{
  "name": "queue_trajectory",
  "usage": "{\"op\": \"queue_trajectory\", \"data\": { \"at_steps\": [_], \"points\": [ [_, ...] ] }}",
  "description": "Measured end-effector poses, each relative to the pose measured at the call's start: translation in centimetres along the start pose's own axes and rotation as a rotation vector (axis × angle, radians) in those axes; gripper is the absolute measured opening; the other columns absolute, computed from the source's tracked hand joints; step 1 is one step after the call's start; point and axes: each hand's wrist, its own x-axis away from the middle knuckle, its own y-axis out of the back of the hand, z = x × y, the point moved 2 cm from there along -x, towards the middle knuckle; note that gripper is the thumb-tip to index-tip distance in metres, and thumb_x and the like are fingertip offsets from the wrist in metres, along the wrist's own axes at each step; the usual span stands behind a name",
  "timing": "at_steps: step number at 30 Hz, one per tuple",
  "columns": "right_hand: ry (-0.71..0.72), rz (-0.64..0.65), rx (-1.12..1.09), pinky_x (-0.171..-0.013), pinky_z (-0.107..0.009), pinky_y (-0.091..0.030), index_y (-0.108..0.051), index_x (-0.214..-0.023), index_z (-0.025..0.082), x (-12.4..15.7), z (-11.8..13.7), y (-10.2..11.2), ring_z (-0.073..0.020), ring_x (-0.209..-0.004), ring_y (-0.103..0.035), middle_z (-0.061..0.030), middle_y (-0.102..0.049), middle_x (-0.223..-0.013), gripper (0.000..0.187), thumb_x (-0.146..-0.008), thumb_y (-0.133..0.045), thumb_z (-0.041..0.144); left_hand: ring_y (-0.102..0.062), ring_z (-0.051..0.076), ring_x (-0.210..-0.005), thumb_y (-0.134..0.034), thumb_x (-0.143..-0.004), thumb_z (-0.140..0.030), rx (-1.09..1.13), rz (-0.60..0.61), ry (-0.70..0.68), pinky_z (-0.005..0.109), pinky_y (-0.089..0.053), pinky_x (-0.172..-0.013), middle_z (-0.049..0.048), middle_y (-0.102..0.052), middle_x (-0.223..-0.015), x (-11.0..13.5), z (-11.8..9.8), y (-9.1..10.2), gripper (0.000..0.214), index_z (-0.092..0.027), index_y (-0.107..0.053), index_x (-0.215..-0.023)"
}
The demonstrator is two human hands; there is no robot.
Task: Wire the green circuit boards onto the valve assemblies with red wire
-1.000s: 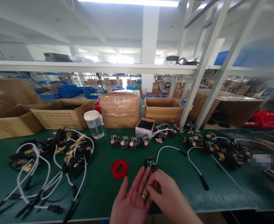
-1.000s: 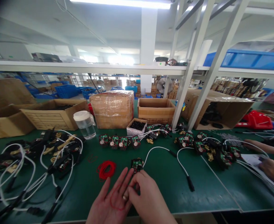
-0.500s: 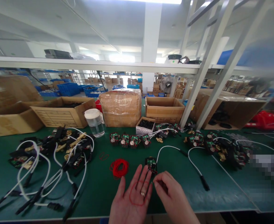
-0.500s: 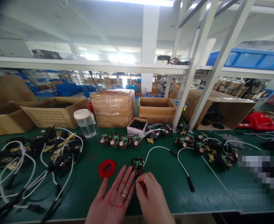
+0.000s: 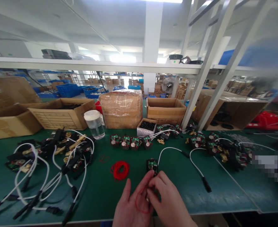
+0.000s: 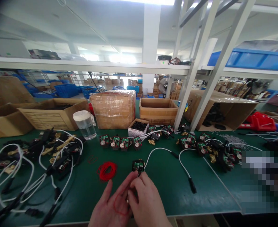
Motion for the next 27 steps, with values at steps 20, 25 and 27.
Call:
{"op": "queue_trajectory", "data": {
  "at_steps": [20, 25, 27],
  "points": [
    [0.024, 0.046, -0.001, -0.059, -0.024, -0.038, -0.063, -0.075, 0.02, -4.4, 1.0, 6.3, -0.0123, -0.068, -0.051, 0.0026, -0.055, -0.078, 0.013, -0.078, -0.06, 0.008, -0.031, 0.029, -0.15, -0.031, -0.096, -0.067, -0.07, -0.011, 0.037, 0.049, -0.019, -0.125, 0.0088, -0.041, -0.16, -1.5, -0.7, -0.6, 0.071, -0.02, -0.055, -0.143],
    [0.054, 0.091, 0.012, -0.06, -0.024, -0.038, -0.064, -0.075, 0.021, -4.3, 2.3, 8.1, -0.0122, -0.07, -0.051, 0.0026, -0.055, -0.08, 0.009, -0.079, -0.064, 0.012, -0.053, 0.031, -0.135, -0.048, -0.092, -0.064, -0.578, -0.278, -0.115, 0.051, -0.026, -0.122, 0.0121, -0.066, -0.136, -1.5, -2.5, -1.8, 0.058, -0.021, -0.07, -0.124],
    [0.063, 0.116, 0.017, -0.06, -0.024, -0.039, -0.065, -0.076, 0.021, -4.4, 2.8, 8.7, -0.0121, -0.07, -0.052, 0.0027, -0.056, -0.08, 0.008, -0.079, -0.065, 0.013, -0.056, 0.03, -0.13, -0.057, -0.091, -0.056, -0.935, -0.369, -0.234, 0.051, -0.032, -0.118, 0.009, -0.069, -0.13, -1.5, -3.9, -2.9, 0.044, -0.025, -0.072, -0.119]
  ]
}}
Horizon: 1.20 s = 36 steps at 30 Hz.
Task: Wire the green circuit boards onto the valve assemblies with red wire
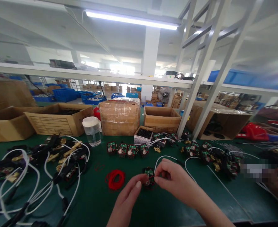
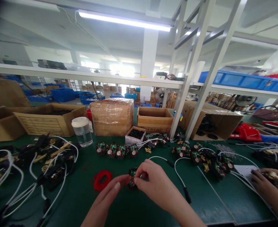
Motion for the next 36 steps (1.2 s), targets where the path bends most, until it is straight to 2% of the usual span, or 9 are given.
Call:
{"op": "queue_trajectory", "data": {
  "at_steps": [3, 6, 9, 12, 15, 19, 27, 32, 36],
  "points": [
    [0.019, 0.01, 0.022, -0.061, -0.023, -0.039, -0.065, -0.076, 0.02, -0.2, 0.4, 0.7, -0.0119, -0.071, -0.053, 0.0031, -0.056, -0.08, 0.008, -0.078, -0.067, 0.013, -0.061, 0.028, -0.118, -0.065, -0.088, -0.044, -0.44, -0.038, -0.213, 0.046, -0.045, -0.106, 0.0064, -0.071, -0.119, -0.5, -2.8, 0.0, 0.031, -0.03, -0.073, -0.114],
    [0.019, 0.018, 0.061, -0.061, -0.023, -0.038, -0.066, -0.076, 0.02, -0.4, 0.5, 0.9, -0.0113, -0.07, -0.053, 0.0038, -0.056, -0.079, 0.01, -0.076, -0.066, 0.01, -0.064, 0.024, -0.104, -0.067, -0.088, -0.035, -0.682, -0.009, -0.349, 0.04, -0.052, -0.093, 0.0048, -0.072, -0.107, -1.3, -4.7, -0.7, 0.024, -0.031, -0.074, -0.11],
    [0.02, 0.033, 0.077, -0.061, -0.022, -0.037, -0.066, -0.076, 0.02, -0.5, 0.2, 0.8, -0.0108, -0.071, -0.053, 0.0039, -0.056, -0.08, 0.011, -0.075, -0.067, 0.009, -0.064, 0.024, -0.099, -0.069, -0.088, -0.029, -0.848, 0.016, -0.41, 0.04, -0.052, -0.088, 0.0029, -0.072, -0.099, -2.0, -5.3, -1.6, 0.018, -0.031, -0.076, -0.104],
    [0.004, 0.033, 0.077, -0.061, -0.022, -0.035, -0.067, -0.076, 0.02, -0.3, -0.3, 0.6, -0.0106, -0.071, -0.051, 0.0041, -0.056, -0.079, 0.01, -0.075, -0.069, 0.01, -0.064, 0.023, -0.094, -0.069, -0.088, -0.025, -0.959, 0.027, -0.458, 0.041, -0.052, -0.086, 0.0015, -0.072, -0.092, -2.2, -4.9, -2.2, 0.011, -0.03, -0.076, -0.095],
    [-0.014, 0.036, 0.025, -0.06, -0.022, -0.035, -0.067, -0.075, 0.02, 0.3, -1.1, 0.1, -0.0102, -0.071, -0.051, 0.0045, -0.055, -0.078, 0.01, -0.075, -0.071, 0.011, -0.065, 0.022, -0.09, -0.068, -0.088, -0.024, -1.02, 0.028, -0.502, 0.041, -0.052, -0.086, 0.0008, -0.071, -0.087, -1.9, -3.9, -2.2, 0.008, -0.029, -0.074, -0.088],
    [-0.03, 0.063, -0.115, -0.061, -0.02, -0.036, -0.068, -0.077, 0.02, 1.5, -2.8, -1.6, -0.0094, -0.071, -0.051, 0.0048, -0.055, -0.081, 0.013, -0.072, -0.071, 0.008, -0.066, 0.02, -0.088, -0.064, -0.09, -0.024, -1.041, 0.07, -0.534, 0.042, -0.05, -0.097, 0.0, -0.071, -0.086, -0.9, -2.0, -1.6, 0.008, -0.027, -0.071, -0.086],
    [-0.164, 0.067, -0.326, -0.06, -0.021, -0.037, -0.071, -0.078, 0.018, 3.8, -7.2, -5.5, -0.0102, -0.07, -0.053, 0.0034, -0.055, -0.08, 0.015, -0.07, -0.069, 0.006, -0.068, 0.019, -0.079, -0.065, -0.088, -0.032, -0.958, 0.099, -0.408, 0.037, -0.053, -0.095, 0.0002, -0.071, -0.081, 0.3, 1.2, 0.3, 0.009, -0.027, -0.07, -0.083],
    [-0.122, -0.026, -0.416, -0.065, -0.023, -0.039, -0.071, -0.08, 0.02, 3.3, -8.5, -5.8, -0.0119, -0.073, -0.054, 0.0021, -0.056, -0.082, 0.008, -0.079, -0.068, 0.013, -0.069, 0.021, -0.083, -0.066, -0.088, -0.035, -0.93, -0.014, -0.351, 0.031, -0.055, -0.079, 0.0016, -0.073, -0.085, -0.4, 1.9, 1.0, 0.011, -0.028, -0.073, -0.084],
    [-0.09, -0.102, -0.405, -0.067, -0.025, -0.04, -0.068, -0.079, 0.02, 2.1, -8.7, -5.3, -0.013, -0.076, -0.054, 0.0015, -0.056, -0.082, 0.007, -0.083, -0.065, 0.014, -0.069, 0.021, -0.084, -0.066, -0.088, -0.036, -0.945, -0.048, -0.315, 0.032, -0.054, -0.079, 0.0012, -0.074, -0.086, -1.4, 1.6, 0.9, 0.012, -0.029, -0.075, -0.086]
  ]
}}
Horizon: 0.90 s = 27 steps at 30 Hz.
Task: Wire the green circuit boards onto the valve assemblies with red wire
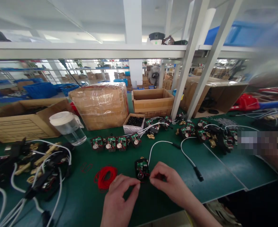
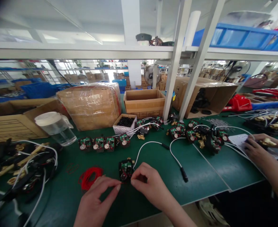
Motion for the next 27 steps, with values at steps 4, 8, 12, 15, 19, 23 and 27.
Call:
{"op": "queue_trajectory", "data": {
  "at_steps": [4, 8, 12, 15, 19, 23, 27],
  "points": [
    [0.015, 0.016, -0.042, -0.067, -0.024, -0.041, -0.068, -0.094, 0.021, -0.6, 0.1, -0.4, -0.0126, -0.074, -0.052, 0.0017, -0.057, -0.087, 0.016, -0.082, -0.065, 0.013, -0.068, 0.021, -0.083, -0.066, -0.089, -0.034, 0.008, 0.007, -0.005, 0.033, -0.053, -0.079, 0.0002, -0.074, -0.084, -0.9, -0.8, 0.1, 0.012, -0.028, -0.074, -0.084],
    [0.008, 0.028, -0.056, -0.064, -0.024, -0.04, -0.071, -0.095, 0.022, -0.6, -0.1, -1.0, -0.0119, -0.072, -0.052, 0.0014, -0.057, -0.088, 0.019, -0.08, -0.067, 0.012, -0.067, 0.021, -0.083, -0.066, -0.088, -0.031, 0.026, 0.003, -0.035, 0.034, -0.052, -0.079, 0.0, -0.074, -0.083, -1.4, -1.5, 0.2, 0.01, -0.028, -0.074, -0.083],
    [0.008, 0.009, -0.054, -0.063, -0.024, -0.04, -0.071, -0.083, 0.021, -0.8, -0.3, -0.9, -0.0124, -0.072, -0.053, 0.0016, -0.055, -0.083, 0.006, -0.083, -0.068, 0.016, -0.067, 0.021, -0.082, -0.065, -0.088, -0.031, 0.022, -0.004, -0.042, 0.034, -0.052, -0.077, 0.0006, -0.074, -0.084, -1.7, -1.6, 0.3, 0.011, -0.027, -0.074, -0.083],
    [0.023, 0.003, -0.043, -0.064, -0.024, -0.04, -0.072, -0.085, 0.021, -1.1, -0.4, -0.5, -0.0126, -0.072, -0.053, 0.0014, -0.056, -0.083, 0.005, -0.083, -0.068, 0.017, -0.067, 0.022, -0.083, -0.065, -0.088, -0.031, -0.037, -0.011, -0.048, 0.036, -0.051, -0.079, 0.0003, -0.074, -0.083, -2.1, -1.4, 0.6, 0.011, -0.028, -0.074, -0.082],
    [0.053, -0.008, 0.007, -0.067, -0.025, -0.043, -0.072, -0.086, 0.022, -1.7, -0.5, -0.1, -0.0148, -0.078, -0.058, 0.0001, -0.061, -0.084, 0.007, -0.085, -0.067, 0.018, -0.067, 0.024, -0.084, -0.063, -0.089, -0.031, -0.124, -0.017, -0.079, 0.042, -0.049, -0.085, 0.0006, -0.075, -0.084, -2.8, -1.1, 0.8, 0.012, -0.029, -0.074, -0.083],
    [0.068, -0.028, 0.093, -0.068, -0.026, -0.043, -0.072, -0.087, 0.022, -2.4, 0.0, 0.1, -0.0145, -0.077, -0.058, 0.0005, -0.063, -0.083, 0.009, -0.086, -0.065, 0.015, -0.066, 0.025, -0.087, -0.063, -0.089, -0.028, -0.188, -0.019, -0.105, 0.049, -0.046, -0.093, 0.0003, -0.075, -0.086, -3.3, -1.1, 0.9, 0.011, -0.029, -0.073, -0.085],
    [0.102, -0.039, 0.141, -0.068, -0.026, -0.042, -0.071, -0.086, 0.021, -3.0, 0.6, 0.2, -0.0145, -0.077, -0.058, 0.001, -0.062, -0.082, 0.011, -0.086, -0.065, 0.012, -0.066, 0.026, -0.088, -0.061, -0.09, -0.026, -0.238, 0.0, -0.108, 0.051, -0.046, -0.092, 0.0012, -0.074, -0.086, -3.6, -1.1, 0.8, 0.012, -0.027, -0.072, -0.085]
  ]
}}
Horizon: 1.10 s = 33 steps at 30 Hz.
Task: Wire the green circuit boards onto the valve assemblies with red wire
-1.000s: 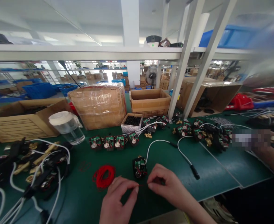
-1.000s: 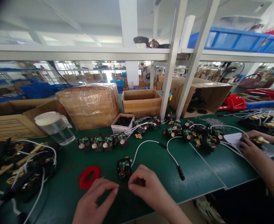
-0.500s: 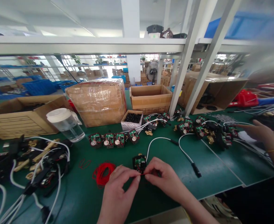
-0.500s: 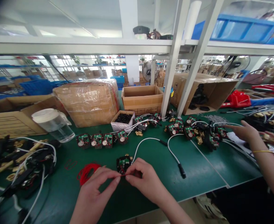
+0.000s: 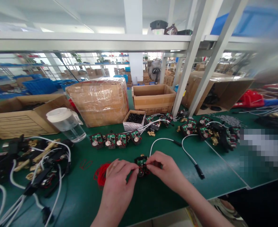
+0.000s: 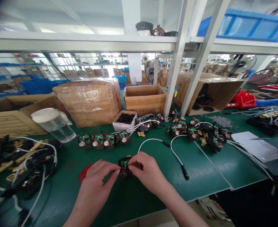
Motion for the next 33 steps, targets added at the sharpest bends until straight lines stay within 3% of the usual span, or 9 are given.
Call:
{"op": "queue_trajectory", "data": {
  "at_steps": [8, 14, 20, 33],
  "points": [
    [0.026, -0.002, 0.053, -0.063, -0.024, -0.039, -0.07, -0.085, 0.021, -0.8, -0.1, -0.6, -0.0121, -0.07, -0.053, 0.0022, -0.059, -0.082, 0.011, -0.087, -0.066, 0.012, -0.067, 0.023, -0.087, -0.056, -0.093, -0.025, -0.13, -0.01, -0.049, 0.054, -0.039, -0.104, 0.0005, -0.074, -0.09, -0.5, 0.8, -0.3, 0.015, -0.028, -0.071, -0.09],
    [0.043, -0.018, 0.073, -0.062, -0.024, -0.039, -0.069, -0.086, 0.021, -0.9, -0.8, -0.9, -0.0119, -0.069, -0.053, 0.0017, -0.059, -0.084, 0.011, -0.088, -0.065, 0.011, -0.067, 0.022, -0.085, -0.052, -0.095, -0.025, -0.196, 0.028, -0.072, 0.052, -0.04, -0.105, 0.0002, -0.073, -0.087, -1.1, 0.9, -0.4, 0.019, -0.029, -0.07, -0.09],
    [0.051, -0.058, 0.083, -0.063, -0.024, -0.042, -0.067, -0.093, 0.022, -0.9, -1.2, -1.0, -0.0124, -0.071, -0.055, 0.001, -0.059, -0.087, 0.012, -0.088, -0.064, 0.012, -0.067, 0.022, -0.085, -0.052, -0.094, -0.019, -0.263, -0.007, -0.088, 0.053, -0.04, -0.105, 0.0003, -0.072, -0.085, -1.6, 0.1, -0.6, 0.022, -0.027, -0.071, -0.086],
    [0.102, -0.158, 0.212, -0.067, -0.027, -0.041, -0.06, -0.084, 0.021, -1.0, -0.8, -2.0, -0.0151, -0.077, -0.054, -0.0006, -0.055, -0.086, 0.016, -0.089, -0.058, 0.007, -0.066, 0.021, -0.085, -0.055, -0.095, -0.018, -0.277, -0.108, -0.147, 0.053, -0.036, -0.109, 0.0006, -0.072, -0.084, -1.6, 0.1, -1.1, 0.019, -0.025, -0.072, -0.091]
  ]
}}
